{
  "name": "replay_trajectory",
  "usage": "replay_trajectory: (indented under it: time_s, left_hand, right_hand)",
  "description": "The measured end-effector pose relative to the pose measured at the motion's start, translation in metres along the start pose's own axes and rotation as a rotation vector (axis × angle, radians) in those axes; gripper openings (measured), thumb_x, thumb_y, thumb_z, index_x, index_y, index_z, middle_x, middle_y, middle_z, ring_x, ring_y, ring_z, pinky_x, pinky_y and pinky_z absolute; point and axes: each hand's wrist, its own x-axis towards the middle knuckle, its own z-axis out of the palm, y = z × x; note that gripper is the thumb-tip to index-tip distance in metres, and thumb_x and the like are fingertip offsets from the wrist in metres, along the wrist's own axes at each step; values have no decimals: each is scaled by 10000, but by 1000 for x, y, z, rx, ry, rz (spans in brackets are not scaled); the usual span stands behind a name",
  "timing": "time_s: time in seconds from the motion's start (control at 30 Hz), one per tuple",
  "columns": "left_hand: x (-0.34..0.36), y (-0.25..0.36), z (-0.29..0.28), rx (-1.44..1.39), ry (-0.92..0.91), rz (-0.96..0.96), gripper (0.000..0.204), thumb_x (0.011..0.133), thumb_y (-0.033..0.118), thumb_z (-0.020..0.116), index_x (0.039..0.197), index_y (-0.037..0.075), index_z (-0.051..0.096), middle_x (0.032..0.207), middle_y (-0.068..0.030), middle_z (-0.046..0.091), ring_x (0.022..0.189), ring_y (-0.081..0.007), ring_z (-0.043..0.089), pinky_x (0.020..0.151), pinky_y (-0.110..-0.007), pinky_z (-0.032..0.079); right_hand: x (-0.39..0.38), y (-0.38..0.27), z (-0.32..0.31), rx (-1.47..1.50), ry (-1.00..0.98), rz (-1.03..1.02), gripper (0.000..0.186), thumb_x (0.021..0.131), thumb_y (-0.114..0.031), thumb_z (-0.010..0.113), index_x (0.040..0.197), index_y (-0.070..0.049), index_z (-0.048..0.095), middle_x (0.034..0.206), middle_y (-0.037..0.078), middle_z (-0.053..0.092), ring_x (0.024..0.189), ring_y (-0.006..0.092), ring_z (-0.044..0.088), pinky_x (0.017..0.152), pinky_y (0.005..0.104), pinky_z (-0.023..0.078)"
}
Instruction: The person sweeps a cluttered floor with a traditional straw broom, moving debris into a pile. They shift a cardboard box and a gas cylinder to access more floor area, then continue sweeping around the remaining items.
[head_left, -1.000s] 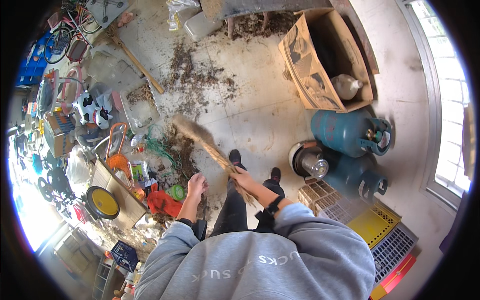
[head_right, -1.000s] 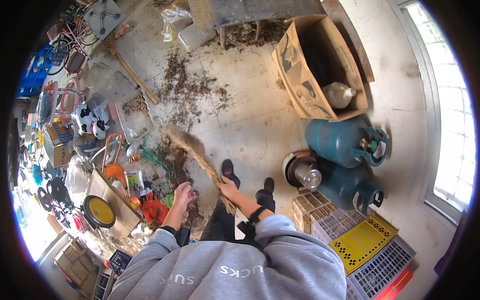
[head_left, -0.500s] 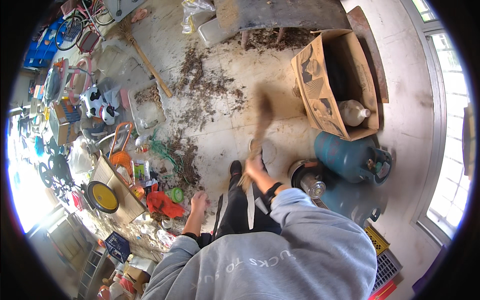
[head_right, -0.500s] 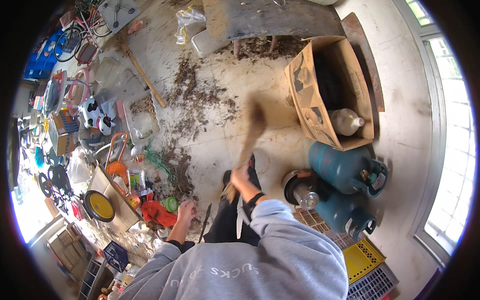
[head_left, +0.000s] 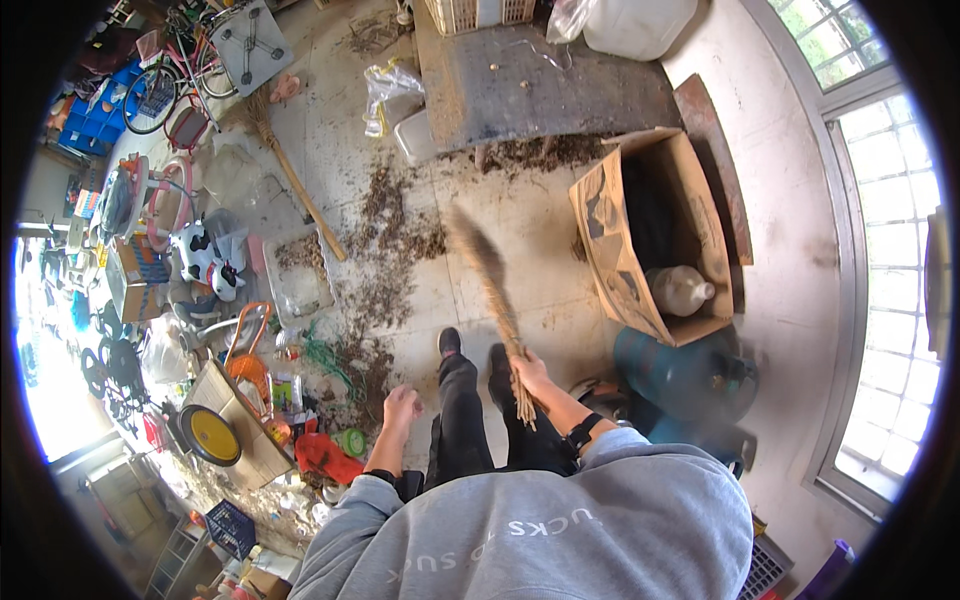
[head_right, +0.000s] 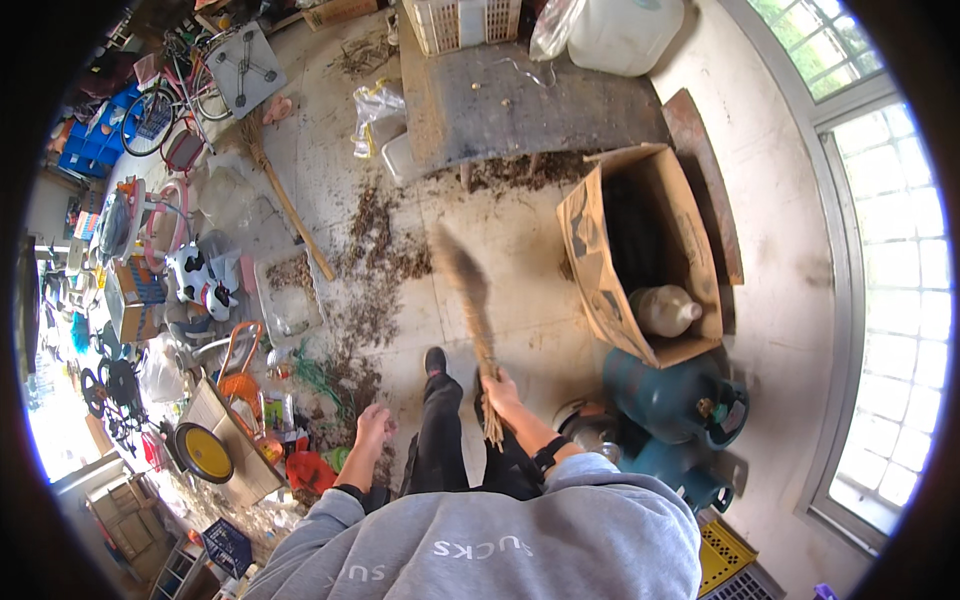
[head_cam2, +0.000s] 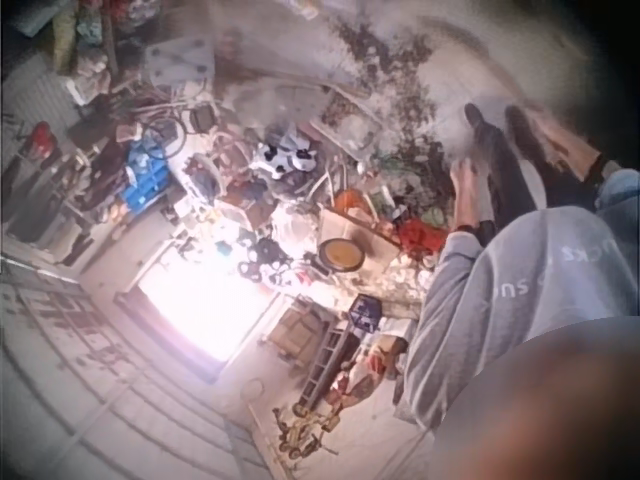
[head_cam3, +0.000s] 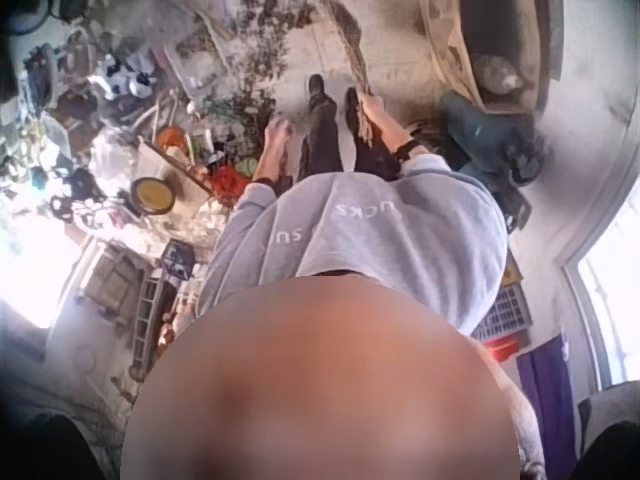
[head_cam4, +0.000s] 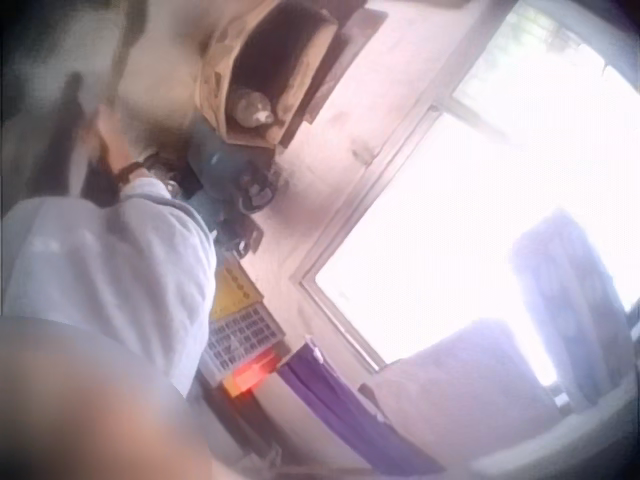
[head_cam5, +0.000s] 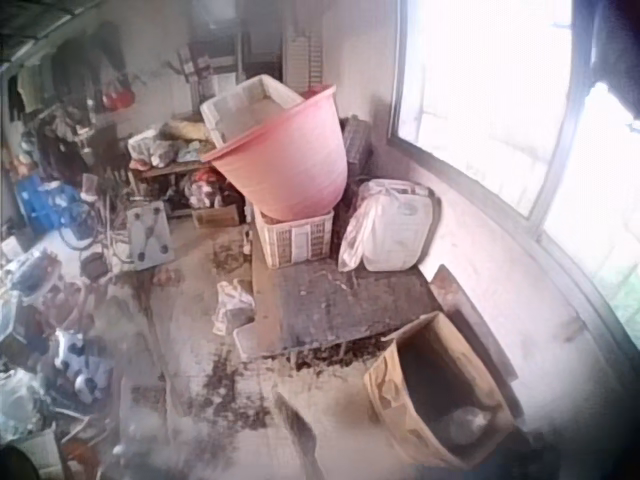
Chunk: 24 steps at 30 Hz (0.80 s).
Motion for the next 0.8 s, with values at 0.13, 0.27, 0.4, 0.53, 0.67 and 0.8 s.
replay_trajectory:
  time_s: [0.13, 0.27, 0.4, 0.53, 0.67, 0.8]
  left_hand:
    - [27, 8, -9, 91, -47, 18, 394, 868, 100, 578, 1242, 9, 490, 867, -106, 597, 612, -197, 608, 513, -328, 507]
    - [47, 35, -20, 67, -41, -14, 276, 873, 111, 559, 1112, -25, 532, 724, -85, 587, 540, -190, 579, 463, -310, 480]
    - [73, 101, -29, 104, -71, 26, 191, 866, 119, 549, 1014, -2, 564, 660, -61, 572, 537, -174, 569, 442, -298, 450]
    - [96, 178, -43, 53, -83, 21, 233, 846, 111, 557, 1071, 59, 587, 724, -40, 571, 600, -155, 586, 480, -284, 473]
    - [116, 232, -53, 61, 8, 65, 330, 879, 79, 547, 1204, 32, 510, 855, -71, 574, 644, -167, 567, 577, -318, 520]
    - [126, 246, -41, 52, -30, -19, 381, 884, 66, 542, 1260, 45, 484, 919, -75, 577, 664, -173, 573, 614, -315, 514]
  right_hand:
    - [71, -44, -13, 222, 201, -65, 82, 859, -115, 532, 891, -50, 494, 585, 84, 462, 415, 225, 497, 371, 376, 407]
    - [124, -52, 34, -49, 222, -29, 232, 845, -195, 563, 733, 8, 563, 650, 123, 560, 492, 259, 550, 465, 425, 448]
    - [128, -34, 129, -448, 19, 1, 253, 821, -247, 599, 779, 2, 584, 625, 87, 562, 571, 219, 575, 528, 383, 458]
    - [126, -66, 184, -237, -192, -52, 235, 749, -221, 664, 668, -11, 597, 614, 115, 602, 520, 234, 587, 484, 364, 470]
    - [101, -120, 170, -102, -366, 184, 200, 834, -217, 590, 852, -21, 556, 569, 112, 544, 388, 238, 522, 370, 386, 420]
    - [59, -157, 112, 157, -209, 52, 124, 850, -185, 516, 870, -67, 546, 551, 80, 497, 379, 206, 485, 344, 362, 392]
